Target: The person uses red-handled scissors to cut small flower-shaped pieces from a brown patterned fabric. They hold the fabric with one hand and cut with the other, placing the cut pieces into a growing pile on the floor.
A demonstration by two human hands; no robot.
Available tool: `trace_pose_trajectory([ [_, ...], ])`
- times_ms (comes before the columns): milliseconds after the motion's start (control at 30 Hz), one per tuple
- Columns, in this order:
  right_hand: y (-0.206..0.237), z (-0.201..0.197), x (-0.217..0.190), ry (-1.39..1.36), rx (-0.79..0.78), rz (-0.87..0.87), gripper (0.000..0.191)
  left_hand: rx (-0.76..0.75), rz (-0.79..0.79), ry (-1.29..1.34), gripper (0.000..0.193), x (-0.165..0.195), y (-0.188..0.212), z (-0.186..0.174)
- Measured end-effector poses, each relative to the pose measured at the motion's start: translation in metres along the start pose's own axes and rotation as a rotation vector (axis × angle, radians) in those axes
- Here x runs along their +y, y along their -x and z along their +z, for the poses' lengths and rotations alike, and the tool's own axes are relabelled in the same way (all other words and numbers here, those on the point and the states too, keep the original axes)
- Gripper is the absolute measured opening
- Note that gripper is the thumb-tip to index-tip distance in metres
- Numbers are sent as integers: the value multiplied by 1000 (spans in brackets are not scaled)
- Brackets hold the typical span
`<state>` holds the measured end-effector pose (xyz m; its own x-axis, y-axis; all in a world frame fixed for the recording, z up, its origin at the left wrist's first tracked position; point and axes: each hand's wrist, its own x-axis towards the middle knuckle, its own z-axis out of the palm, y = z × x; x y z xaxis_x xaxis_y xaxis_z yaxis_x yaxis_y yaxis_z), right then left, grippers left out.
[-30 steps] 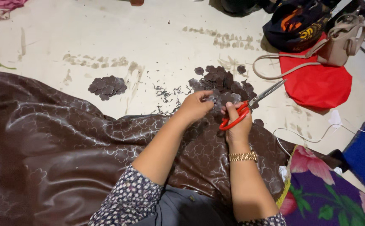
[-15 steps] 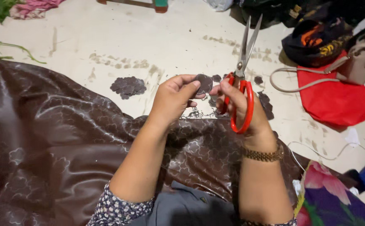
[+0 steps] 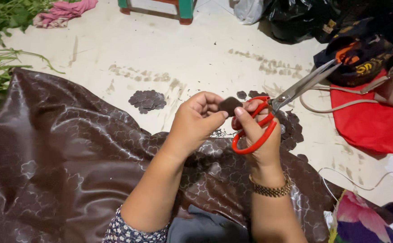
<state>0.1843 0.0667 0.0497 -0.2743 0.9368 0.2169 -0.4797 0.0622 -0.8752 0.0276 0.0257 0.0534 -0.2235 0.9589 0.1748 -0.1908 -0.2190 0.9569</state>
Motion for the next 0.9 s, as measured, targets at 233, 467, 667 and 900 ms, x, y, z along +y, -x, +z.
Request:
trace_pose_trajectory([
  [233, 8, -12, -7, -112, 3, 64, 13, 111, 667, -750, 20, 13, 6, -2],
  [467, 14, -10, -8, 50, 32, -105, 26, 176, 665, -843, 39, 11, 5, 0],
  [667, 18, -6, -11, 69, 27, -112, 27, 180, 747, -920, 73, 12, 4, 0],
  [900, 17, -9, -14, 10, -14, -40, 19, -62, 730, -653, 61, 16, 7, -8],
])
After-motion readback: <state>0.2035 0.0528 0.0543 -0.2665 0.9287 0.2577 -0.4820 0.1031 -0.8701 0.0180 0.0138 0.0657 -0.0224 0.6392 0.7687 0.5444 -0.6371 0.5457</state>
